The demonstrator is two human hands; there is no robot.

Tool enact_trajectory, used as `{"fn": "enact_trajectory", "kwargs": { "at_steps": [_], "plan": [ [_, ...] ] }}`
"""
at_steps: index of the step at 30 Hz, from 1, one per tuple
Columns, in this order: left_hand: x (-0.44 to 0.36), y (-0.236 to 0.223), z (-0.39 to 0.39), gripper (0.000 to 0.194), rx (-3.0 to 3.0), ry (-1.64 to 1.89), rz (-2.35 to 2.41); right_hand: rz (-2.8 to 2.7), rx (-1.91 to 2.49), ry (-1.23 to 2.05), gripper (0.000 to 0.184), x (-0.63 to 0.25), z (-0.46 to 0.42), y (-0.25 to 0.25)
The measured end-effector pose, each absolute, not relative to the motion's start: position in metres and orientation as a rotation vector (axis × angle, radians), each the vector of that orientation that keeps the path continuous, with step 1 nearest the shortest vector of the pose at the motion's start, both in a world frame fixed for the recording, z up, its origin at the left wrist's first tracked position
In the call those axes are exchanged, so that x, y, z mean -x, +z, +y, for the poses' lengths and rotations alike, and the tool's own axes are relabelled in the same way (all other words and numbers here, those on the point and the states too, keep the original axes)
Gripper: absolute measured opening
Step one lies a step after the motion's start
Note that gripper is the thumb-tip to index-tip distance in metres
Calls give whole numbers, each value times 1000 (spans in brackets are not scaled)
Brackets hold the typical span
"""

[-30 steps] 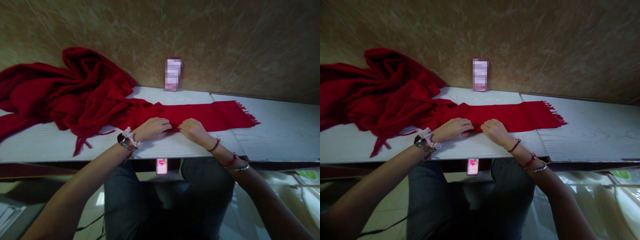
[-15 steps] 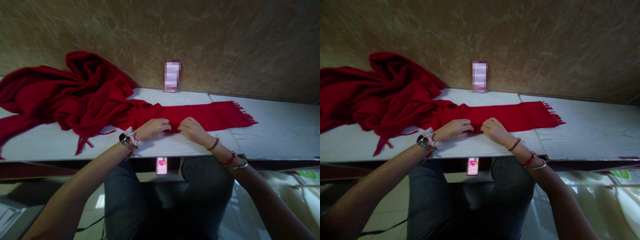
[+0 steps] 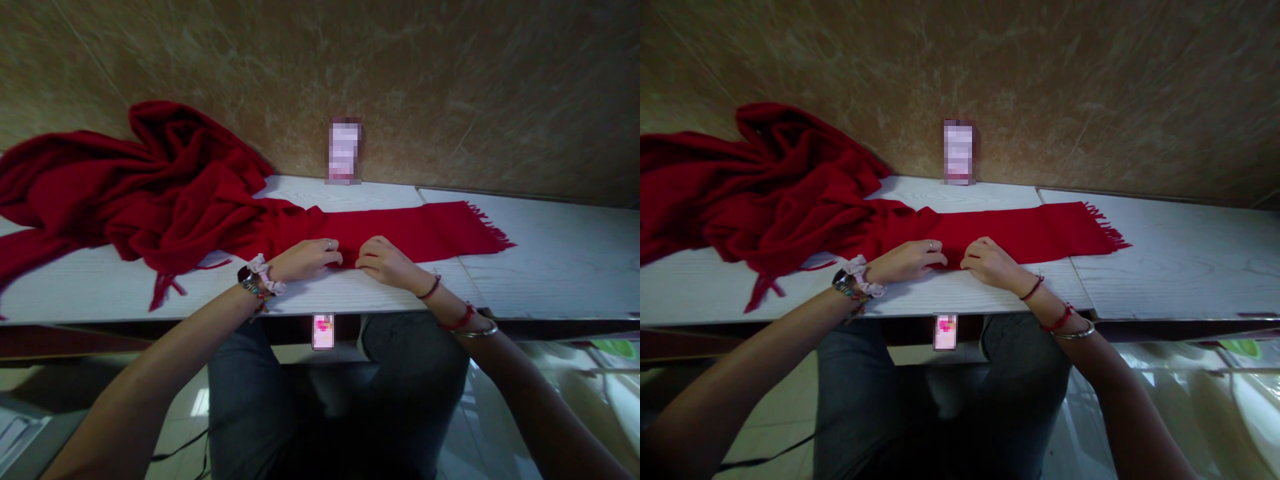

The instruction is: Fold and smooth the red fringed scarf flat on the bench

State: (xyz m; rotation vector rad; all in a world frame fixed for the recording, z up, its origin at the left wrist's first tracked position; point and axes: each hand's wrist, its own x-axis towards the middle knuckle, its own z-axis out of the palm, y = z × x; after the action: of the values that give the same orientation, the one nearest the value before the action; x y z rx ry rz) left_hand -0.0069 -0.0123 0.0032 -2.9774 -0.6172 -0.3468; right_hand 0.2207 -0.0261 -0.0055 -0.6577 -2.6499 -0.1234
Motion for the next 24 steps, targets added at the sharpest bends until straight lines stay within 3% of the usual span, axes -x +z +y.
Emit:
{"fn": "enact_trajectory", "kwargs": {
  "at_steps": [11,18,24],
  "plan": [
    [6,2,-12,22,3010,-472,-616,-2648,705,-291,19,-217,-25,-10],
    [6,0,-10,23,3075,-441,-627,-2626,712,74,17,-221,-25,-8],
    [7,-2,-9,21,3070,-452,-585,-2668,723,32,19,-223,-26,-5]
  ]
}}
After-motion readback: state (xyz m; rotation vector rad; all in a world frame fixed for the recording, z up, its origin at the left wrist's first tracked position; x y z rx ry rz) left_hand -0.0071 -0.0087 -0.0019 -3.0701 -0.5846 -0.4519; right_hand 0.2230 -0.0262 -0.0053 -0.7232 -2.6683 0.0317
